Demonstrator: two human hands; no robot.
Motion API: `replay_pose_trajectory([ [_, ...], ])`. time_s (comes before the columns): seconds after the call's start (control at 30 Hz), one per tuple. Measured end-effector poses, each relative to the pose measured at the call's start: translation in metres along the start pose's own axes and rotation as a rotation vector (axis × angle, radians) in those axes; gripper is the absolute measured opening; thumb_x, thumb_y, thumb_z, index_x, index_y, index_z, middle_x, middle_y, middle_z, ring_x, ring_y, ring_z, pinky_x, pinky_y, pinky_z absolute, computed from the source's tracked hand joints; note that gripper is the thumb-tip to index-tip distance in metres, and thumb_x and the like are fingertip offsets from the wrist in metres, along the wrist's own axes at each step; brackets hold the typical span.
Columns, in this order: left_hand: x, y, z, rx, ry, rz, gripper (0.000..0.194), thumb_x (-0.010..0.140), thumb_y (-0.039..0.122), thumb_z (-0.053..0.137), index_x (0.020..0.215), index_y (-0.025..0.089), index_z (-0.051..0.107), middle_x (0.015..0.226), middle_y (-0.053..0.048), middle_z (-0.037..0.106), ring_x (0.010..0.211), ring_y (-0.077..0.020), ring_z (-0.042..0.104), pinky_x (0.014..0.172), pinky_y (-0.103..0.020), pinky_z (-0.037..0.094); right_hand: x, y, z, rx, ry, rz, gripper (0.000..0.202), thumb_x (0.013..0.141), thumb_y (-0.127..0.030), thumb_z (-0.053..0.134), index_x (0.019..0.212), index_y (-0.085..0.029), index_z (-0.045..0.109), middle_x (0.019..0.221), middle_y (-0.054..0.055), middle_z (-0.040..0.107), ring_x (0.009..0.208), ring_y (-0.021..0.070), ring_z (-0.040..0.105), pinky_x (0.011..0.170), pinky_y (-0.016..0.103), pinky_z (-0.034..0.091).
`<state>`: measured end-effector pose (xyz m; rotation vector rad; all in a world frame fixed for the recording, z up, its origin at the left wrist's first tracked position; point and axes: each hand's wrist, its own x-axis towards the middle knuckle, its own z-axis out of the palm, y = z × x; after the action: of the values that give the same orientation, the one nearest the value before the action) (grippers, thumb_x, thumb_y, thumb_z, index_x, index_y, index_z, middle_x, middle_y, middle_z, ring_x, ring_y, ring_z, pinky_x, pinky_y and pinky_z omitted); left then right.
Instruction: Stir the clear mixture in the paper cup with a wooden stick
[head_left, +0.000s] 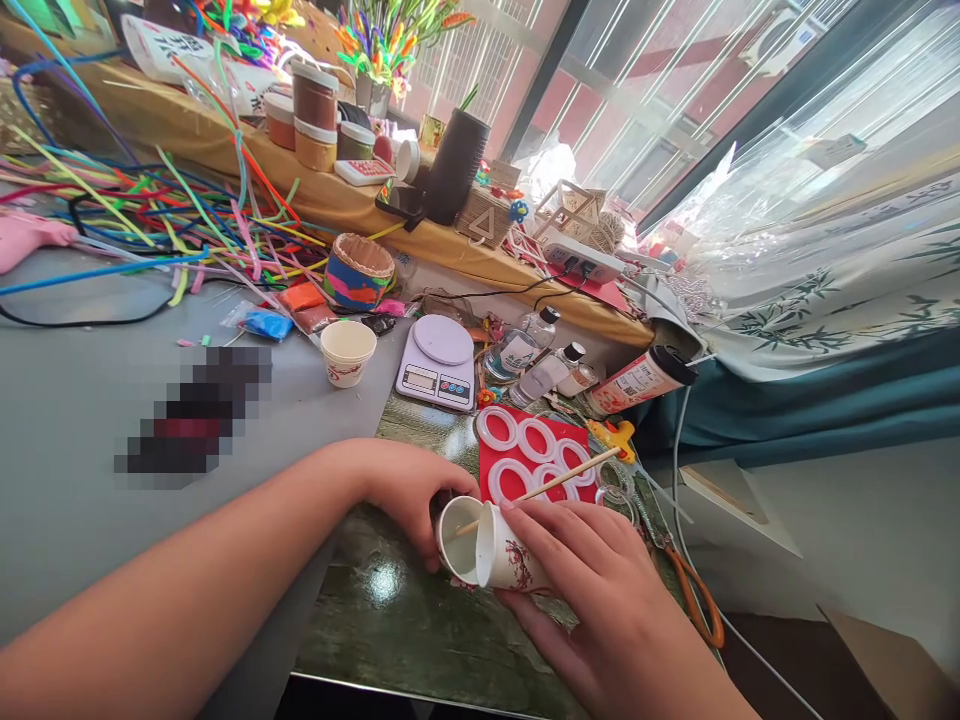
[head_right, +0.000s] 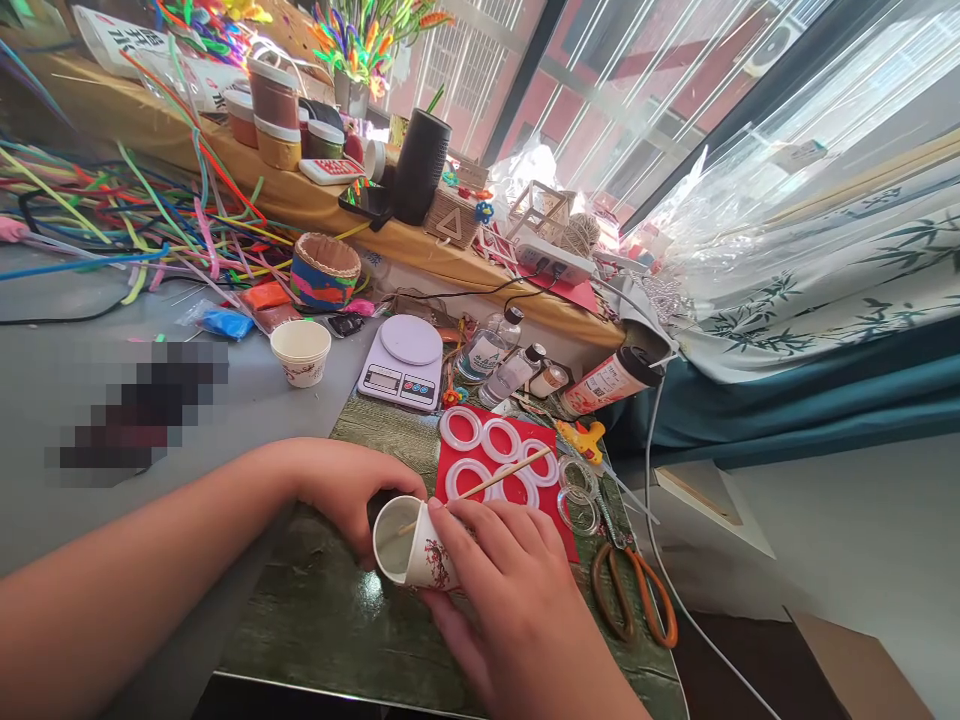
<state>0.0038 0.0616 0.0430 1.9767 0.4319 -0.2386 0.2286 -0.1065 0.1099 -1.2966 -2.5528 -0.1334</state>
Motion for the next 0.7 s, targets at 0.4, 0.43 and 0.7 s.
replay_pose_trajectory([
  [0.4,0.0015,-0.0023,0.0006,-0.005,-0.013,-0.003,0.072,0.067,0.034,0.103,0.133,0.030,0.074,0.135,-0.001,0.082,0.124,-0.0314,0.077,0.093,-0.032,0.060,-0.0048,-0.0003,0.0027,0.010,0.007,0.011,0.042,0.108,-0.018,0.067,0.150,-0.015,0.066,0.132,0.014,0.083,0.111,0.0311,0.075,0.099,0.046,0.051],
  [0.43,0.0013,-0.0017,0.0004,-0.010,-0.015,-0.005,0.072,0.067,0.033,0.103,0.133,0.030,0.074,0.135,-0.001,0.082,0.124,-0.0311,0.077,0.093,-0.032,0.060,-0.0056,-0.0002,0.0026,0.012,0.006,0.012,0.043,0.108,-0.018,0.067,0.151,-0.015,0.066,0.132,0.014,0.083,0.110,0.0311,0.075,0.099,0.046,0.052],
  [0.7,-0.0002,0.0003,-0.0003,-0.007,-0.013,-0.010,0.074,0.068,0.034,0.102,0.136,0.031,0.073,0.136,-0.001,0.082,0.125,-0.0320,0.077,0.094,-0.033,0.060,-0.0095,0.0035,0.0011,0.026,0.020,0.028,0.045,0.109,-0.024,0.071,0.153,-0.018,0.066,0.130,0.014,0.084,0.110,0.0328,0.077,0.097,0.049,0.057],
])
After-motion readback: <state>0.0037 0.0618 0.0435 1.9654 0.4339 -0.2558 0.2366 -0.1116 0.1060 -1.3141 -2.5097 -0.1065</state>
